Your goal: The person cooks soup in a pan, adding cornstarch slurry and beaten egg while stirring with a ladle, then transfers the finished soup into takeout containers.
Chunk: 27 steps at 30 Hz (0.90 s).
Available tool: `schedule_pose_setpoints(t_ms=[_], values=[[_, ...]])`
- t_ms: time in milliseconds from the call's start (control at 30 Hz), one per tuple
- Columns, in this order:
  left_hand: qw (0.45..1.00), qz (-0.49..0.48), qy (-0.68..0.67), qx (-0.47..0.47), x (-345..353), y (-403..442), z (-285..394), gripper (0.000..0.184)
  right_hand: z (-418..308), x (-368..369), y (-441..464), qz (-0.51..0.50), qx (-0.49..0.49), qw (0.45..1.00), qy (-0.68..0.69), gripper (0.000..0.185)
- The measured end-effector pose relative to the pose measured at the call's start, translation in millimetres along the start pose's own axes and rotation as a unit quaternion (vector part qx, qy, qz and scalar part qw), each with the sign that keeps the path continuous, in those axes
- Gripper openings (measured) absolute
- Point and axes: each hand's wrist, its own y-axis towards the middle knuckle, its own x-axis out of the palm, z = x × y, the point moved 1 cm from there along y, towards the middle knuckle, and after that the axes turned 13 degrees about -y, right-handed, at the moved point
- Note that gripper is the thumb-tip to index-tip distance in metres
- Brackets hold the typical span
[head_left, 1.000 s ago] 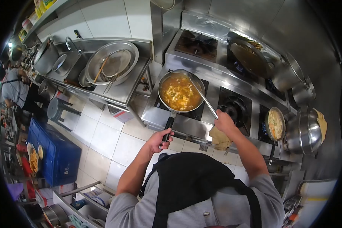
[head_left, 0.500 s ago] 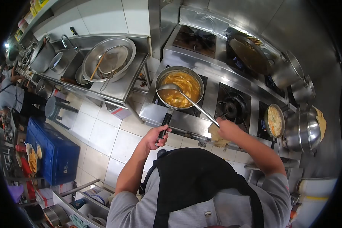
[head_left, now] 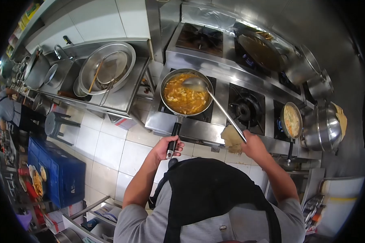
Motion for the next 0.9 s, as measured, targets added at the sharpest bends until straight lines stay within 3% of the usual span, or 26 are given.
schedule_pose_setpoints(t_ms=[400, 467, 667, 733, 767, 833, 900], values=[[1.000, 0.000, -0.006, -0.006, 1, 5, -6, 0.030, -6, 47, 92, 0.044, 0.035, 0.998, -0.015, 0.023], [0.998, -0.037, -0.047, -0.030, 1, 5, -6, 0.029, -7, 54, 93, 0.038, 0.033, 0.999, -0.004, 0.023], [0.995, -0.063, -0.063, -0.050, -1, 9, -5, 0.027, -17, 90, 69, 0.054, -0.058, 0.990, 0.113, 0.024], [0.996, -0.056, -0.052, -0.036, 4, 7, -6, 0.027, -44, 59, 48, -0.170, 0.058, 0.931, 0.317, 0.017], [0.998, -0.046, -0.040, -0.023, 6, 6, -6, 0.027, -49, 51, 45, -0.171, 0.058, 0.931, 0.316, 0.017], [0.998, -0.044, -0.034, -0.012, 6, 6, -8, 0.023, -55, 42, 40, -0.256, 0.108, 0.831, 0.482, 0.011], [0.999, -0.040, -0.026, -0.005, 7, 4, -9, 0.021, -57, 29, 36, -0.279, 0.111, 0.803, 0.515, 0.011]])
